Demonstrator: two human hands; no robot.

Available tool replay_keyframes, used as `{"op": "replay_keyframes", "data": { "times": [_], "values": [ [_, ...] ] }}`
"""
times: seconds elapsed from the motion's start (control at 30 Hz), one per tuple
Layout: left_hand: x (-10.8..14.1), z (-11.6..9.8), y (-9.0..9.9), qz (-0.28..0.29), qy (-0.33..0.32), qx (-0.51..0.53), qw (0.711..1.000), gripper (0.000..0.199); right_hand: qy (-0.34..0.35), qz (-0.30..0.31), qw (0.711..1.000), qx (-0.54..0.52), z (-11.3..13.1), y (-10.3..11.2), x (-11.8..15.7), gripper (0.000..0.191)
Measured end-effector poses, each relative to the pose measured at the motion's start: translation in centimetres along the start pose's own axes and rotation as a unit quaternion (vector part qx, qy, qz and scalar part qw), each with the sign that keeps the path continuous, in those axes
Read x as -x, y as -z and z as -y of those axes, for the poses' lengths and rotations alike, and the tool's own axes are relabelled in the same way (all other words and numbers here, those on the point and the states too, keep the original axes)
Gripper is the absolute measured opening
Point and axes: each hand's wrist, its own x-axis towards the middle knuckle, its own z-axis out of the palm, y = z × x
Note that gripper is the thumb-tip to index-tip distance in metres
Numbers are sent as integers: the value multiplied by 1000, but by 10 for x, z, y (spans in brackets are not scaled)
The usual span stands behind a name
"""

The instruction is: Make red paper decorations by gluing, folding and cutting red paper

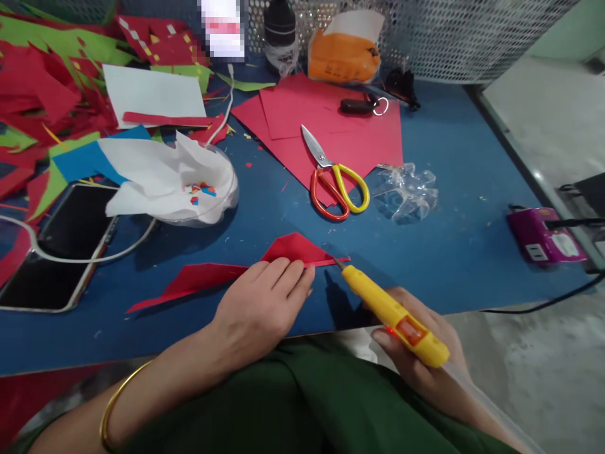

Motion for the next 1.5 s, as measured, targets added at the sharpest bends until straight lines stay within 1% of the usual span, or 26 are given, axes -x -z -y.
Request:
{"op": "replay_keyframes", "data": {
  "times": [0.1, 0.17, 0.23, 0.37, 0.53, 0.6, 0.73, 0.87, 0.93, 1.07, 1.33, 1.5],
  "values": [
    [-1, -1, 0, 12, 1, 2, 1000, 29, 24, -13, 998, 56, 0, -9, 2, 27],
    [-1, -1, 0, 20, -3, 0, 1000, 31, 40, -17, 996, 79, -1, -14, 3, 25],
    [-1, -1, 1, 26, -8, -3, 1000, 34, 42, -21, 995, 93, -2, -16, 3, 24],
    [-1, -1, 1, 29, -9, -5, 1000, 35, 54, -25, 990, 124, 2, -12, -1, 28],
    [-2, -1, 1, 33, -9, -1, 999, 36, 79, 12, 984, 160, 11, -6, -9, 32],
    [-2, -1, 1, 34, -9, -2, 999, 36, 76, 17, 983, 164, 11, -6, -11, 32],
    [-2, -1, 1, 33, -12, -10, 999, 36, 68, 1, 984, 167, 11, -9, -10, 34],
    [-1, -1, 1, 35, -7, -7, 999, 35, 59, 14, 984, 169, 12, -10, -10, 33],
    [-1, -1, 2, 33, -3, -2, 999, 35, 58, 6, 984, 167, 13, -10, -9, 32],
    [-1, -1, 2, 32, -6, -10, 999, 35, 60, 15, 983, 175, 12, -9, -9, 29],
    [-2, -1, 1, 24, -8, -11, 1000, 36, 70, 4, 981, 181, 10, -8, -8, 29],
    [-2, -1, 1, 24, -5, -8, 1000, 36, 61, -29, 984, 168, 6, -15, -3, 29]
  ]
}}
